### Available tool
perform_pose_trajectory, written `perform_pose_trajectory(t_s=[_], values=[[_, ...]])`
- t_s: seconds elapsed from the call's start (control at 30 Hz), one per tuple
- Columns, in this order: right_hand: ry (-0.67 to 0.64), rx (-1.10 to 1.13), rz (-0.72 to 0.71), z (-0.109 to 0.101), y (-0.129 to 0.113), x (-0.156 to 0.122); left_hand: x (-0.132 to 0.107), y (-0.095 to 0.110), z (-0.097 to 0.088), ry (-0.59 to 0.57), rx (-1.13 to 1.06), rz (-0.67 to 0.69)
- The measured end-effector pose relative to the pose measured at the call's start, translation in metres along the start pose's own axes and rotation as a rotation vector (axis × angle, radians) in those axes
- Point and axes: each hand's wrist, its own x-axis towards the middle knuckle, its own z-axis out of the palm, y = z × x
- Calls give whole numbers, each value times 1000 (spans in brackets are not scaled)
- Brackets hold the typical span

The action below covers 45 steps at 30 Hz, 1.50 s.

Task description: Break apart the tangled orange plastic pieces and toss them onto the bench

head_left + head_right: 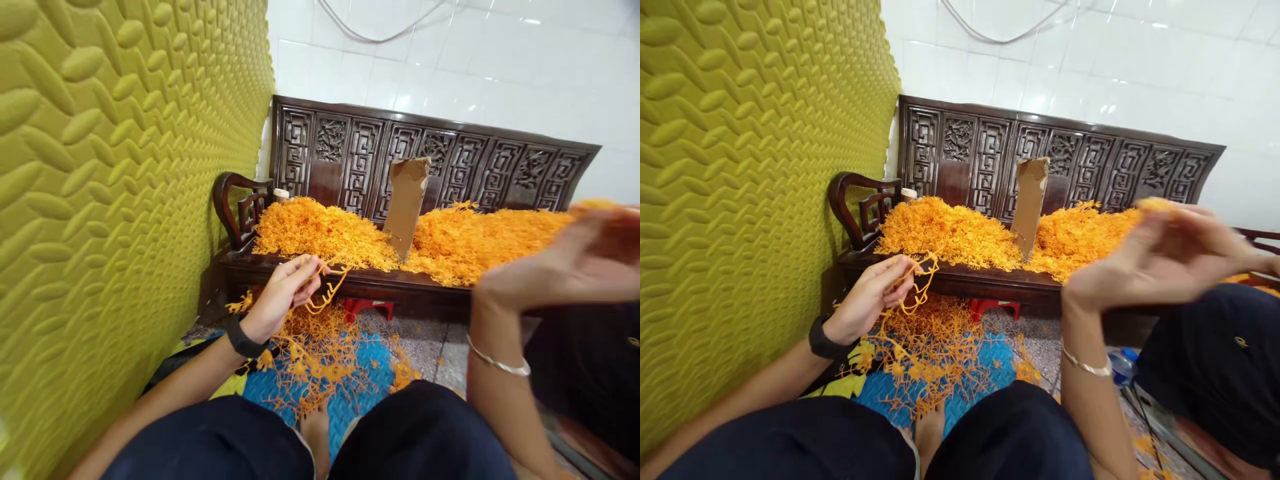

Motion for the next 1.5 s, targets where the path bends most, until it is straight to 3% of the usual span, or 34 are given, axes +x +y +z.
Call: perform_pose_trajectory(t_s=[0.03, 0.07, 0.13, 0.2, 0.3, 0.37, 0.43, 0.5, 0.57, 0.73, 0.8, 0.87, 0.93, 1.0, 1.1, 1.17, 1.27, 1.4, 1.5], values=[[-101, -65, -78, 16, 6, -9, 1, 1, 2, 19, -52, -5], [-295, -121, -114, 33, 14, -20, 1, 2, 5, 40, -103, -5], [-812, -235, 75, 61, 28, -50, 1, 4, 7, 89, -195, 13], [-1148, -233, 304, 73, 31, -80, 0, 7, 6, 120, -278, 24], [-1485, 122, 564, 63, 9, -111, -1, 10, 1, 109, -362, 35], [-1818, 461, 716, 46, -17, -121, -2, 12, -3, 101, -386, 40], [-2051, 666, 794, 33, -44, -128, -3, 12, -5, 106, -395, 31], [-2050, 724, 864, 26, -63, -136, -3, 11, -6, 112, -396, 25], [-1901, 725, 919, 25, -71, -142, -3, 10, -6, 139, -370, 86], [-1314, 527, 859, 30, -62, -138, -2, 11, -11, 396, -230, 377], [-1093, 426, 801, 29, -57, -130, -2, 12, -12, 437, -207, 450], [-928, 394, 728, 25, -56, -123, -2, 11, -13, 236, -149, 368], [-865, 420, 595, 19, -58, -118, -1, 7, -12, -107, -68, 135], [-937, 469, 388, 14, -60, -115, 0, 0, -11, -297, -70, -35], [-1157, 531, 38, 10, -62, -113, 0, -6, -11, -212, -218, -2], [-1278, 563, -120, 9, -62, -113, -1, -6, -13, -153, -258, 60], [-1401, 582, -229, 9, -61, -115, -3, -3, -15, -108, -285, 88], [-1484, 578, -268, 8, -60, -119, -1, -3, -18, 37, -358, 92], [-1586, 578, -262, 6, -61, -115, 1, -5, -20, 28, -341, 60]])
